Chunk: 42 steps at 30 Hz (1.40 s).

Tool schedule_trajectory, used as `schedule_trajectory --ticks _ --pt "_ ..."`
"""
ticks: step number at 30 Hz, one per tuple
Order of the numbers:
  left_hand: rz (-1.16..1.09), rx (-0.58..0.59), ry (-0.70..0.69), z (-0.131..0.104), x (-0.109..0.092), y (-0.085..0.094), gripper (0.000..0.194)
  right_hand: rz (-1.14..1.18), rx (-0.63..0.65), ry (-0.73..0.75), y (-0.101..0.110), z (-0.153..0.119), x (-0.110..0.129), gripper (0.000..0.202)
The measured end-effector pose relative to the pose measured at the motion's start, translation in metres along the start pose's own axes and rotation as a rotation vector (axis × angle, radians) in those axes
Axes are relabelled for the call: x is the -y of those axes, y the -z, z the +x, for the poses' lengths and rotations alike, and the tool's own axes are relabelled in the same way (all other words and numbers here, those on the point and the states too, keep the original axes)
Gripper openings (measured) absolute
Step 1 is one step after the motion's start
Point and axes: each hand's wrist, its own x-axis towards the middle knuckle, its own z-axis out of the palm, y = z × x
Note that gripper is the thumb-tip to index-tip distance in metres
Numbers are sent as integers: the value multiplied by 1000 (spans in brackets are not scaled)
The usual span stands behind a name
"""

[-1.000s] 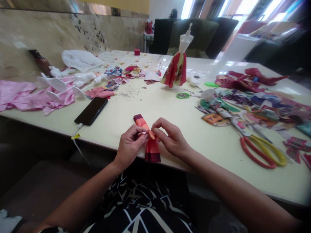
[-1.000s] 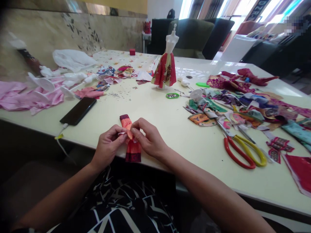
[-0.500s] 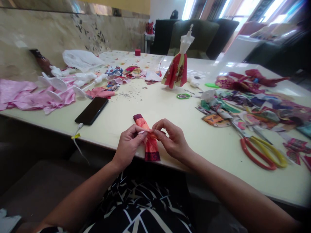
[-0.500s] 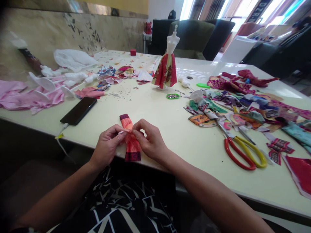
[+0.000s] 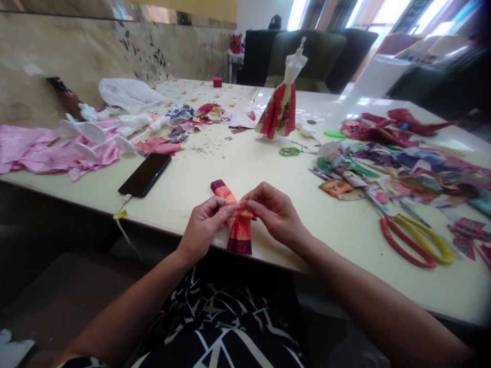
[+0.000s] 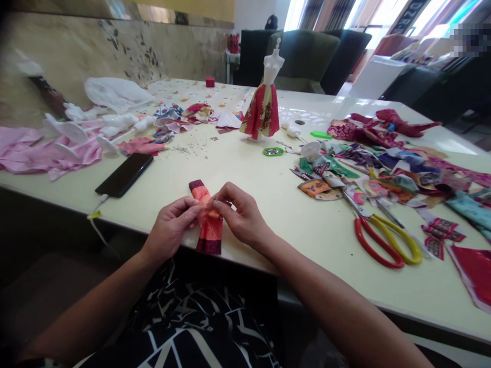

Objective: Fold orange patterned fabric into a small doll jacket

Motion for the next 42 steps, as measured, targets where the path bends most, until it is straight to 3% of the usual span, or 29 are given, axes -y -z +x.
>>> schedule_trajectory --ticks 17,31,35,42 --pt "62 -29 11 1 1 0 17 -41 160 -34 4 5 -2 20" --pt "-41 93 35 2 -1 4 12 83 123 -5 0 4 -3 7" --pt "-1 77 -20 1 0 3 10 118 157 -70 2 4 -2 12" --pt "255 102 -215 1 -2 5 4 138 194 -95 4 4 -4 19"
